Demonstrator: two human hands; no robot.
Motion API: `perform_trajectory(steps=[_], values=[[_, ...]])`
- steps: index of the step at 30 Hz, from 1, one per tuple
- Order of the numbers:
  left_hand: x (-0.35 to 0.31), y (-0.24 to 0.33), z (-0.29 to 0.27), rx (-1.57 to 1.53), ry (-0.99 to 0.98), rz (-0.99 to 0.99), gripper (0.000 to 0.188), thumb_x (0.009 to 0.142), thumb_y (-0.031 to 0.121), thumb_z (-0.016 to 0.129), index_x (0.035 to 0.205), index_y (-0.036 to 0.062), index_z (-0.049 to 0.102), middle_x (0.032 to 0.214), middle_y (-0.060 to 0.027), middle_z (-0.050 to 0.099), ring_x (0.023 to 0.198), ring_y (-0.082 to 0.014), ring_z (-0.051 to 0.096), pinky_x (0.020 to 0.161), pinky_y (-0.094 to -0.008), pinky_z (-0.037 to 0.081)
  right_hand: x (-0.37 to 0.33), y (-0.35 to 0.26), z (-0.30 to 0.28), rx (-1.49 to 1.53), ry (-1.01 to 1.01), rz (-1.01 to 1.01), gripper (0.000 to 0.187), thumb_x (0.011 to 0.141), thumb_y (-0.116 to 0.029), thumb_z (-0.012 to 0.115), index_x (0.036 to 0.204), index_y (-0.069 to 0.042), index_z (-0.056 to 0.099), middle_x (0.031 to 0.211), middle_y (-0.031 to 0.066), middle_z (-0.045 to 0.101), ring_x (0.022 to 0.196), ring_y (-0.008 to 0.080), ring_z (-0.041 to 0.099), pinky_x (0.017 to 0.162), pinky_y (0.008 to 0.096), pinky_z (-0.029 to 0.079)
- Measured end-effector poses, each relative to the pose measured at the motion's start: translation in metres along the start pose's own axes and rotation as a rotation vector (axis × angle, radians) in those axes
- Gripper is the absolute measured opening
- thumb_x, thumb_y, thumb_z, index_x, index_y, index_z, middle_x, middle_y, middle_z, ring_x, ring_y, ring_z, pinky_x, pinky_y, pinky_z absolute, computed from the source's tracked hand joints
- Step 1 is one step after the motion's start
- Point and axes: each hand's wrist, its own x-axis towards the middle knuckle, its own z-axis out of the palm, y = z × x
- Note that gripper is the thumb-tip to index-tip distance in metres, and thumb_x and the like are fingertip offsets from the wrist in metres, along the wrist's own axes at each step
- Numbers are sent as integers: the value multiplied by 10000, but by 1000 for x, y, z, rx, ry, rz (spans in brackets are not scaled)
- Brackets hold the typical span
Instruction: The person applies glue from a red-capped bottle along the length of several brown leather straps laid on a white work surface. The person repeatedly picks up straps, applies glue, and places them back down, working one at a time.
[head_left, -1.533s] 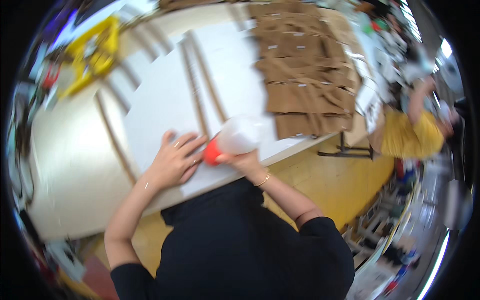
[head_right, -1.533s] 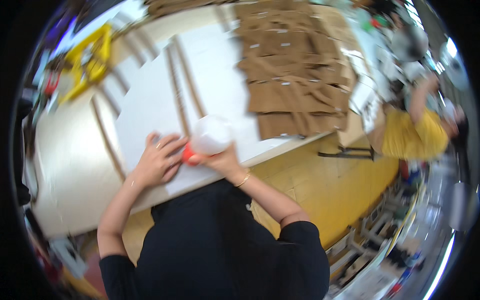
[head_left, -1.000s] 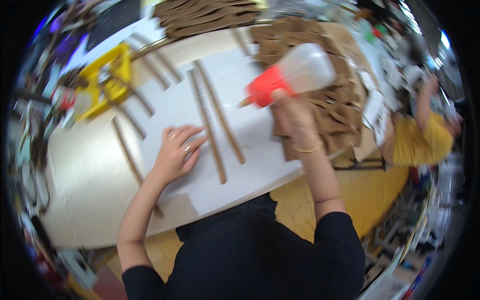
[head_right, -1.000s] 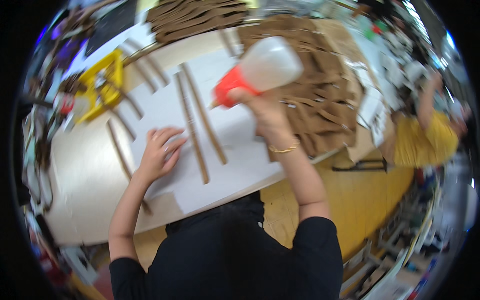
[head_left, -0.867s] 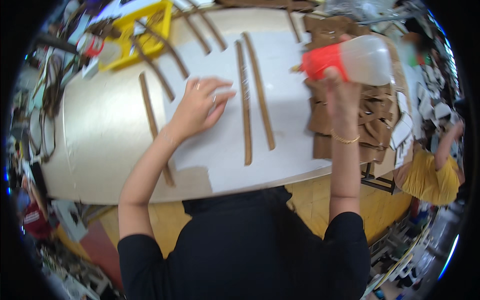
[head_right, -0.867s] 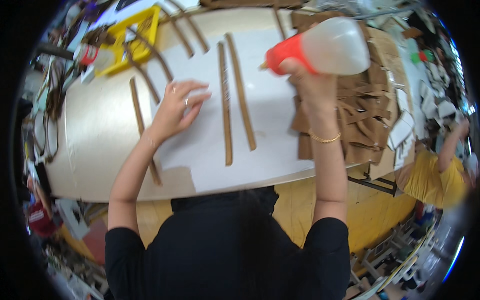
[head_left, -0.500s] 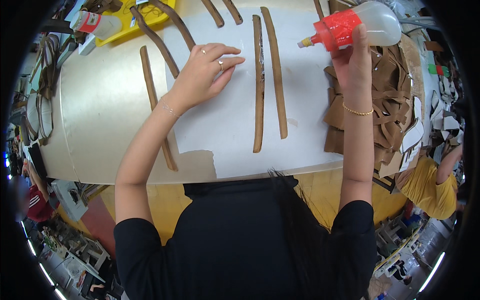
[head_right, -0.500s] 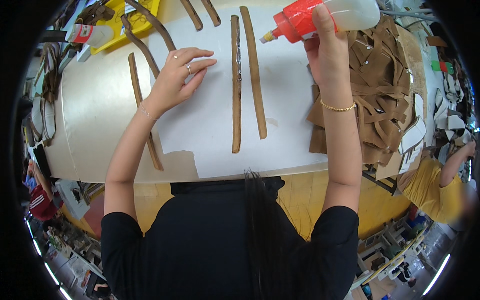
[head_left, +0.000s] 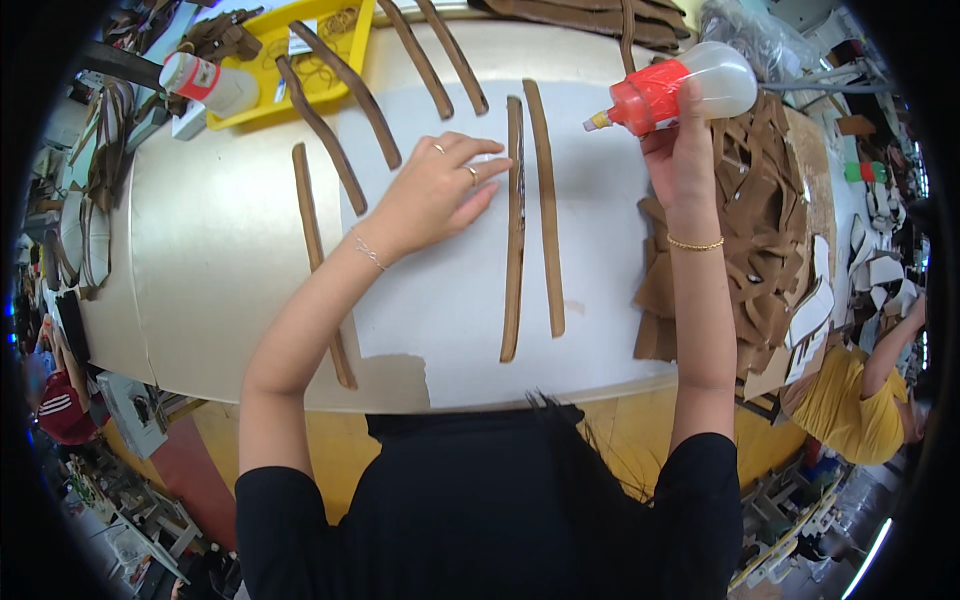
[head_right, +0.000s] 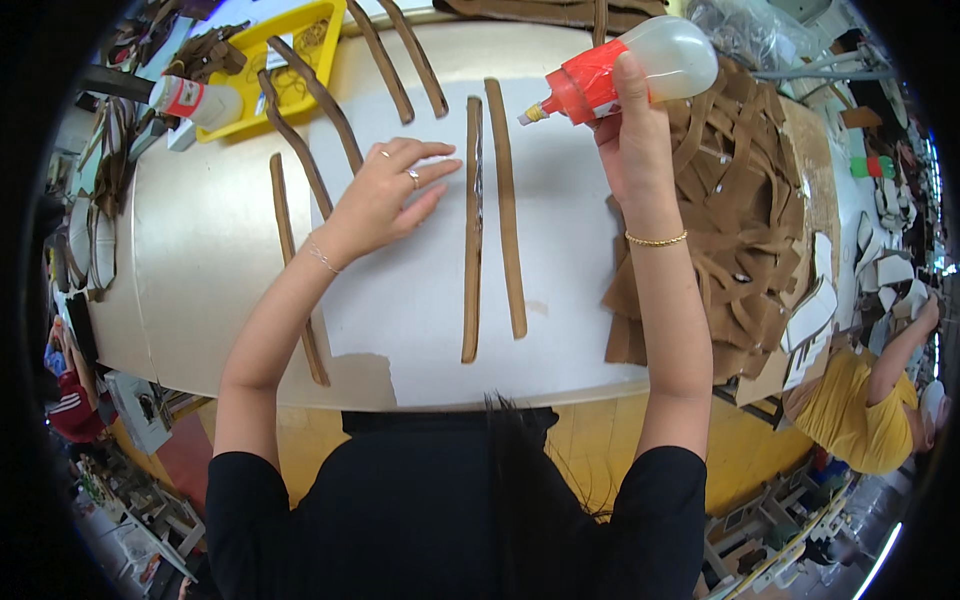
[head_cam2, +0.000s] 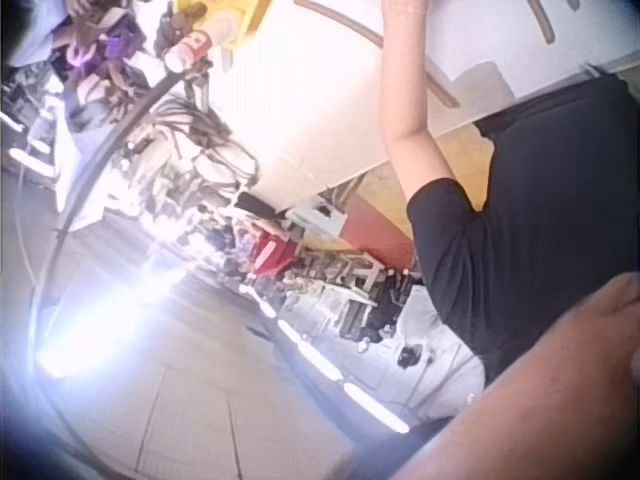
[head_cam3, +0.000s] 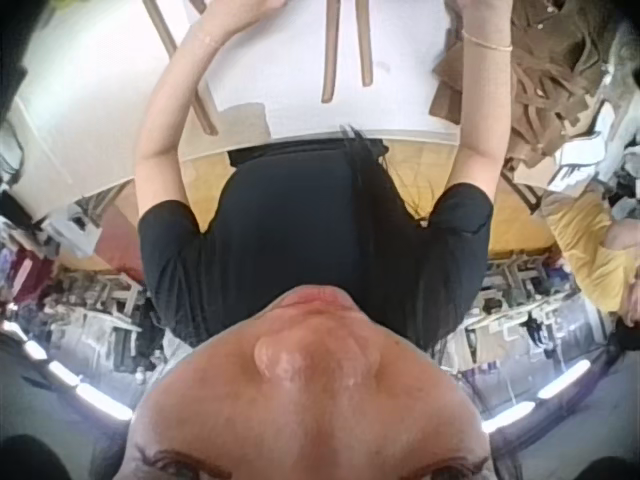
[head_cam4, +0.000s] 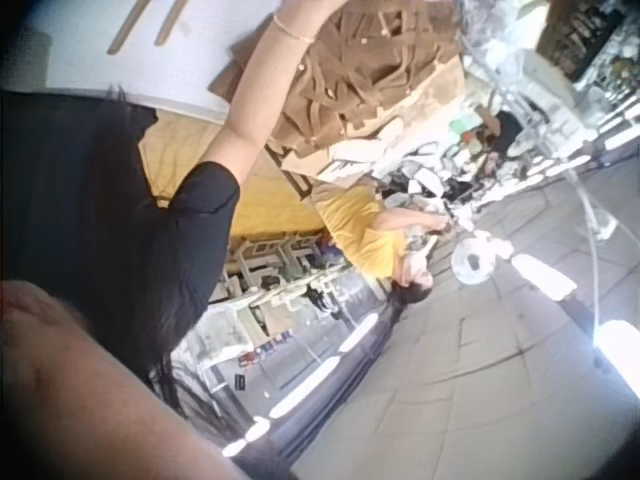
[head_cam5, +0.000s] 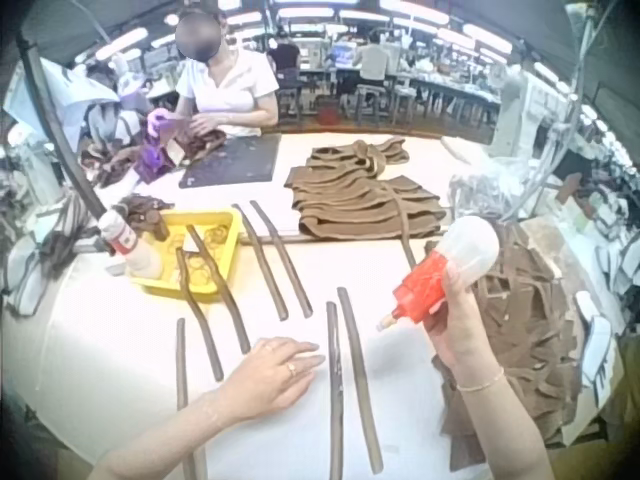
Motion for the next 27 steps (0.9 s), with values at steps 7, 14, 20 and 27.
perform_trajectory(steps=[7, 14, 20, 27], values=[[51, -17, 16, 31, -22, -69, 329, 920, 239, 583, 1186, 60, 656, 1251, -70, 581, 1088, -249, 523, 965, -376, 392, 61, 20, 17, -360, -25, -116, 473, 811, -388, 786, 1065, -19, 636, 950, 43, 665, 829, 116, 634, 720, 267, 530], [84, -28, 33, 136, -72, -107, 386, 947, 349, 549, 1175, 56, 658, 1210, -61, 590, 1039, -238, 522, 905, -373, 387, 100, 43, 34, -820, -93, -160, 597, 695, -493, 827, 1021, -12, 691, 928, 104, 729, 855, 186, 703, 732, 303, 556], [88, -30, 37, 187, -104, -77, 378, 937, 369, 567, 1143, 69, 669, 1152, -35, 616, 1028, -214, 524, 875, -352, 382, 106, 53, 45, -890, -158, -224, 596, 687, -514, 821, 984, -16, 687, 887, 110, 729, 801, 213, 711, 695, 316, 566], [86, -33, 41, 239, -43, -39, 365, 922, 366, 588, 1115, 71, 682, 1152, -30, 628, 1026, -200, 527, 869, -344, 384, 107, 60, 48, -944, -187, -270, 566, 679, -484, 833, 963, -17, 684, 836, 116, 726, 747, 227, 713, 669, 319, 564]])
